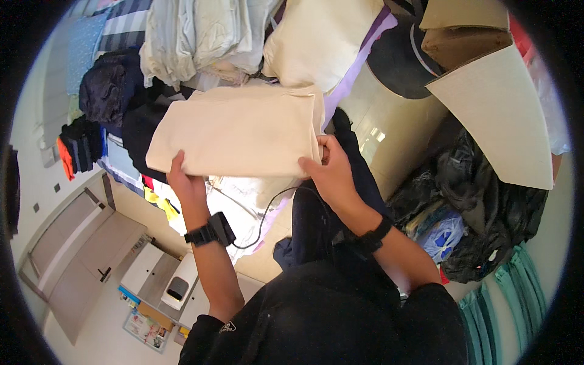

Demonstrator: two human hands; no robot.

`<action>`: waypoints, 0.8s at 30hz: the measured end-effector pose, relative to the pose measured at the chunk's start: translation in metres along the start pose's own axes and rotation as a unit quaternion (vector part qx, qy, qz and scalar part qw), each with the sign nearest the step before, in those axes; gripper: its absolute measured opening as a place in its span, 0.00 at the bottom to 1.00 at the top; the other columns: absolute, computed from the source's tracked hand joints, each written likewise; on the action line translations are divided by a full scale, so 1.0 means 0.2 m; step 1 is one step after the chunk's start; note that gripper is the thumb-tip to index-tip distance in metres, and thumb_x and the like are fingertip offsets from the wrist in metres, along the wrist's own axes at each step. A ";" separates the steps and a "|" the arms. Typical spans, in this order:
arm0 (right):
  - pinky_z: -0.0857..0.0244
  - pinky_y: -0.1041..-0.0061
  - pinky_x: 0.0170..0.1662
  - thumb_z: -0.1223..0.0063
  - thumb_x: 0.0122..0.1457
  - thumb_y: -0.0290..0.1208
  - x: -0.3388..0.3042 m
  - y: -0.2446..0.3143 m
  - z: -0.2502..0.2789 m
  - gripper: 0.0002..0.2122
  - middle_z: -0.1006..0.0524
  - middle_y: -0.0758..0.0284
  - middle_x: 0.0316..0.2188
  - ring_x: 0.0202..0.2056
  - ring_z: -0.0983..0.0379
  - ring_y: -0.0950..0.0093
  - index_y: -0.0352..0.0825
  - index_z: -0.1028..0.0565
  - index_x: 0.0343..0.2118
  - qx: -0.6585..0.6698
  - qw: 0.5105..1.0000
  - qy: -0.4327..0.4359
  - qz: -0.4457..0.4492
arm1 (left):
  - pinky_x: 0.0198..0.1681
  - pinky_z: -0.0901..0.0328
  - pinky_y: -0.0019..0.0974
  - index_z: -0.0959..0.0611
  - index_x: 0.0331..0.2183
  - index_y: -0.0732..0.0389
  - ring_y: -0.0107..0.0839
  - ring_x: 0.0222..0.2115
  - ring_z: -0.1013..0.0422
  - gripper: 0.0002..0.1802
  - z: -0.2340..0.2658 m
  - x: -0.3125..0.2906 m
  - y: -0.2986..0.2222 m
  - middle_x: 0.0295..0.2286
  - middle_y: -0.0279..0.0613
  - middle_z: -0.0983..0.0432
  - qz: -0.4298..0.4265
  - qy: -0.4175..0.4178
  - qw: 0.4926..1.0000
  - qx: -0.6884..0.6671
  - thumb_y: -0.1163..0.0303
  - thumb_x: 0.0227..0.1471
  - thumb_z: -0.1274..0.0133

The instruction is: The person sorts a pile of white fabric items on a bed, handling them one at a time to check their shape and size before placing them into a new stack.

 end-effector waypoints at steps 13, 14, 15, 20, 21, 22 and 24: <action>0.33 0.81 0.33 0.47 0.55 0.23 -0.25 -0.52 0.22 0.11 0.24 0.67 0.30 0.29 0.28 0.81 0.27 0.28 0.41 -0.315 0.932 0.111 -0.136 | 0.35 0.28 0.38 0.26 0.46 0.69 0.36 0.37 0.25 0.20 1.00 -0.92 0.48 0.39 0.45 0.24 0.161 -0.265 0.951 0.013 0.68 0.55 0.46; 0.33 0.81 0.33 0.47 0.55 0.23 -0.26 -0.54 0.21 0.11 0.24 0.67 0.30 0.29 0.28 0.81 0.27 0.28 0.41 -0.329 0.925 0.120 -0.146 | 0.29 0.28 0.37 0.26 0.44 0.70 0.36 0.33 0.24 0.20 1.05 -0.97 0.53 0.37 0.46 0.24 0.186 -0.284 0.940 0.012 0.67 0.53 0.45; 0.31 0.79 0.32 0.47 0.55 0.23 -0.28 -0.54 0.21 0.14 0.24 0.65 0.32 0.30 0.27 0.79 0.27 0.30 0.44 -0.312 0.929 0.096 -0.173 | 0.29 0.28 0.37 0.26 0.44 0.70 0.36 0.33 0.24 0.20 1.09 -1.02 0.56 0.37 0.46 0.24 0.192 -0.301 0.934 0.004 0.67 0.53 0.45; 0.26 0.72 0.30 0.51 0.55 0.22 -0.33 -0.50 0.18 0.27 0.24 0.58 0.38 0.33 0.24 0.70 0.30 0.43 0.59 -0.313 0.925 0.033 -0.212 | 0.20 0.30 0.30 0.24 0.39 0.71 0.32 0.21 0.26 0.16 1.16 -1.09 0.65 0.28 0.45 0.23 0.235 -0.286 0.928 0.048 0.68 0.53 0.48; 0.26 0.72 0.30 0.51 0.55 0.22 -0.34 -0.49 0.15 0.27 0.24 0.58 0.38 0.33 0.24 0.70 0.30 0.43 0.59 -0.319 0.922 0.037 -0.215 | 0.19 0.31 0.29 0.24 0.37 0.72 0.30 0.17 0.27 0.15 1.16 -1.08 0.63 0.25 0.45 0.23 0.232 -0.284 0.928 0.063 0.69 0.53 0.48; 0.26 0.73 0.28 0.52 0.56 0.22 -0.35 -0.47 0.12 0.26 0.23 0.58 0.36 0.31 0.23 0.70 0.30 0.42 0.59 -0.306 0.927 0.038 -0.212 | 0.16 0.34 0.29 0.23 0.33 0.72 0.30 0.14 0.30 0.13 1.15 -1.07 0.61 0.20 0.45 0.25 0.219 -0.287 0.930 0.064 0.70 0.52 0.48; 0.26 0.74 0.27 0.53 0.56 0.22 -0.34 -0.45 0.10 0.26 0.23 0.57 0.35 0.28 0.23 0.70 0.30 0.42 0.59 -0.295 0.933 0.037 -0.205 | 0.15 0.37 0.29 0.23 0.30 0.72 0.30 0.13 0.31 0.11 1.14 -1.03 0.59 0.18 0.44 0.26 0.219 -0.290 0.929 0.068 0.70 0.51 0.48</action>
Point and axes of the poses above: each hand's wrist, its own x-axis towards the middle knuckle, its own z-axis out of the back of the hand, y = z × x, the point moved 5 cm from there along x, towards the middle knuckle
